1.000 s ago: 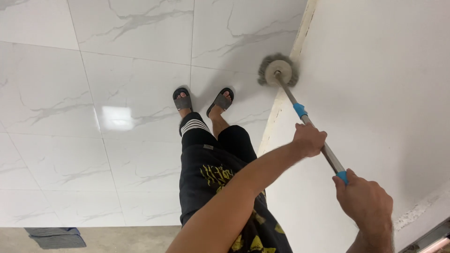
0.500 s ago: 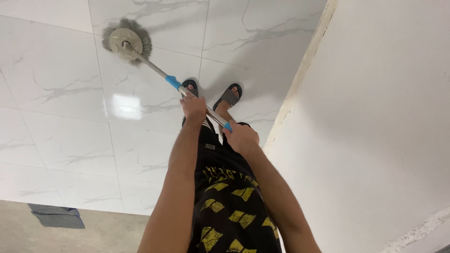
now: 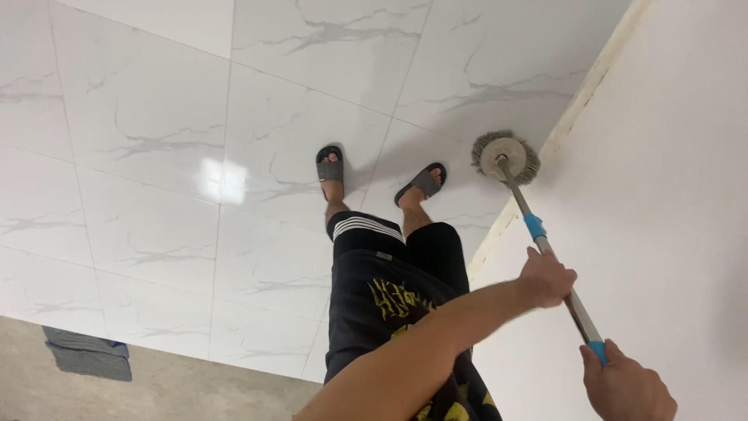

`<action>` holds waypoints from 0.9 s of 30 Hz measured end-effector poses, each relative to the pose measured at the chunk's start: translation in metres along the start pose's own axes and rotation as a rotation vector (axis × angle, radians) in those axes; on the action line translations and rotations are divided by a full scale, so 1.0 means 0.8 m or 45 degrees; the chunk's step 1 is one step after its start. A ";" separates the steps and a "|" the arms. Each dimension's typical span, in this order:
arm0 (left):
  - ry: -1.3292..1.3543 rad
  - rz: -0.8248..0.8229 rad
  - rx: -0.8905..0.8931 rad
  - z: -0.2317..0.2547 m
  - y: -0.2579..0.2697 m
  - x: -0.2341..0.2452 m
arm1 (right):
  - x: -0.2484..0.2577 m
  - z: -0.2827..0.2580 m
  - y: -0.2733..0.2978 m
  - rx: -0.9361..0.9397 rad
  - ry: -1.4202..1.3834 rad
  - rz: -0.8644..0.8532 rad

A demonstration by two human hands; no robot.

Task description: The person mops a tiled floor by moving a mop back and forth across the surface. They then use the mop to scrub the base of the wall.

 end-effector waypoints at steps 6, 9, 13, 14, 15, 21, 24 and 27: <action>0.205 -0.069 0.196 -0.215 0.169 0.044 | 0.091 -0.199 0.159 0.209 -0.175 0.187; 0.054 0.077 0.436 -0.425 0.252 0.066 | 0.166 -0.380 0.207 0.668 -0.490 0.459; -0.204 0.180 0.975 -0.690 0.363 0.113 | 0.199 -0.625 0.246 0.917 -0.563 0.324; -0.312 0.155 1.123 -0.737 0.393 0.130 | 0.198 -0.678 0.249 1.025 -0.564 0.402; -0.307 0.147 1.115 -0.722 0.394 0.155 | 0.209 -0.672 0.252 1.014 -0.562 0.395; -0.367 -0.174 0.667 -0.495 0.296 0.085 | 0.189 -0.453 0.253 0.814 -0.583 0.392; 0.066 0.016 0.306 -0.312 0.246 0.045 | 0.118 -0.290 0.265 0.163 -0.343 0.038; 0.183 -0.021 0.128 -0.222 0.231 0.069 | 0.079 -0.233 0.260 0.061 -0.190 0.126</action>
Point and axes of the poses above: each hand's wrist, its own y-axis away from the middle knuckle, its own x-axis out of the back of the hand, z = x × y, the point moved 9 cm from there along -y, towards the middle knuckle, and after that the axes turned 8 degrees about z, right-handed, at the moved point
